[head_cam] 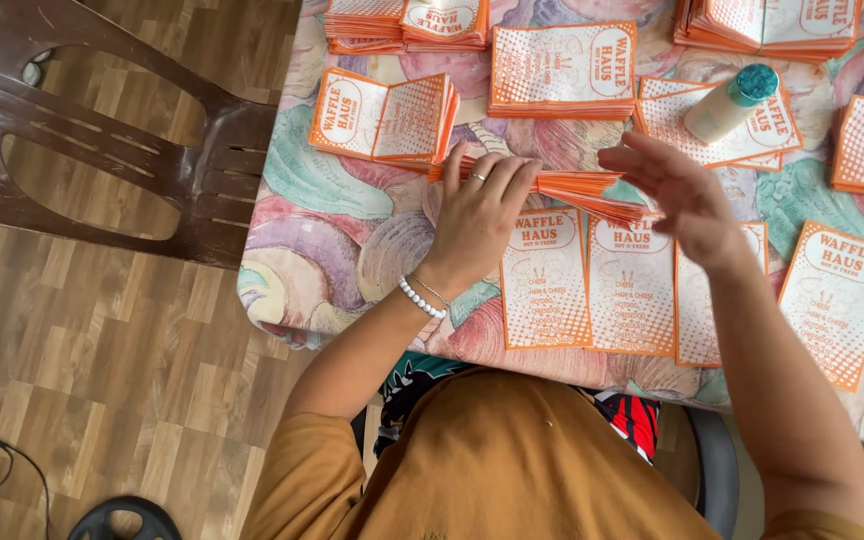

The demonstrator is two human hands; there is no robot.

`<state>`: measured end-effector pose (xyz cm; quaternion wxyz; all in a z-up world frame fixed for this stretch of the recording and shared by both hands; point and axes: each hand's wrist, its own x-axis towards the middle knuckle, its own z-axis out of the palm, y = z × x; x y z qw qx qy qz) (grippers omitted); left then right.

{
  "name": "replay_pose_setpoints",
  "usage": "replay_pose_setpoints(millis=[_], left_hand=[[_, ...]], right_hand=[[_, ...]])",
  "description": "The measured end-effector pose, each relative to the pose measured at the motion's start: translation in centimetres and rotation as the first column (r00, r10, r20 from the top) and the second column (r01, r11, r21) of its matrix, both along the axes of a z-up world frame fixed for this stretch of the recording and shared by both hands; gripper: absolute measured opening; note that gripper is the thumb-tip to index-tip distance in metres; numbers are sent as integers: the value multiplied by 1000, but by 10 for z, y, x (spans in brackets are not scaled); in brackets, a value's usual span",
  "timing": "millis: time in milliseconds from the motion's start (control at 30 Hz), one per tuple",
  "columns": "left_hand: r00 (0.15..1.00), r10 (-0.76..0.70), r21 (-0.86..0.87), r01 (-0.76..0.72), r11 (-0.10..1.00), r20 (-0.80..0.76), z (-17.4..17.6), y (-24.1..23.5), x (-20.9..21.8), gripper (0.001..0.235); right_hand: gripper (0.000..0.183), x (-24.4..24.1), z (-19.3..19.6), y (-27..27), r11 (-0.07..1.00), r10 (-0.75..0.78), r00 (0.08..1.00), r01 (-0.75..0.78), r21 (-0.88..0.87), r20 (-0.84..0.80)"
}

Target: The person is separating, folding, and stacking printed paper bags on a table.

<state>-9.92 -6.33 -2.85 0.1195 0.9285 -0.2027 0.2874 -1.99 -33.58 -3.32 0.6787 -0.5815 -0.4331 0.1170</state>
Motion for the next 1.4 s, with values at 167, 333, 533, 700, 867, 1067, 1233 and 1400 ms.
replay_pose_setpoints(millis=[167, 333, 533, 700, 867, 1067, 1233, 1400], left_hand=[[997, -39, -76, 44, 996, 72, 34, -3, -13, 30], [987, -154, -237, 160, 958, 45, 64, -1, -31, 37], [953, -303, -376, 284, 882, 9, 68, 3, -46, 46], [882, -158, -156, 250, 956, 443, 73, 0, -55, 21], [909, 160, -436, 27, 900, 386, 51, -1, -58, 39], [981, 192, -871, -106, 479, -14, 54, -35, -75, 77], [897, -377, -964, -263, -31, -232, 30, -50, -95, 52], [764, -643, -895, -246, -371, 56, 30, -62, -108, 73]], right_hand=[[57, -17, 54, -11, 921, -168, 986, 149, -359, -21], [57, -41, 83, -6, 863, -103, 945, 240, -444, 310], [27, -79, 106, 2, 916, -149, 895, 285, -282, 419], [30, -90, 105, 4, 950, -138, 892, 241, -196, 430], [31, -98, 62, -3, 968, -205, 910, 244, -65, 361], [28, -125, 33, 10, 941, -337, 919, 337, 34, 205], [16, -144, 21, 44, 890, -448, 889, 432, 142, 100], [11, -147, 20, 61, 872, -489, 844, 480, 94, 220]])
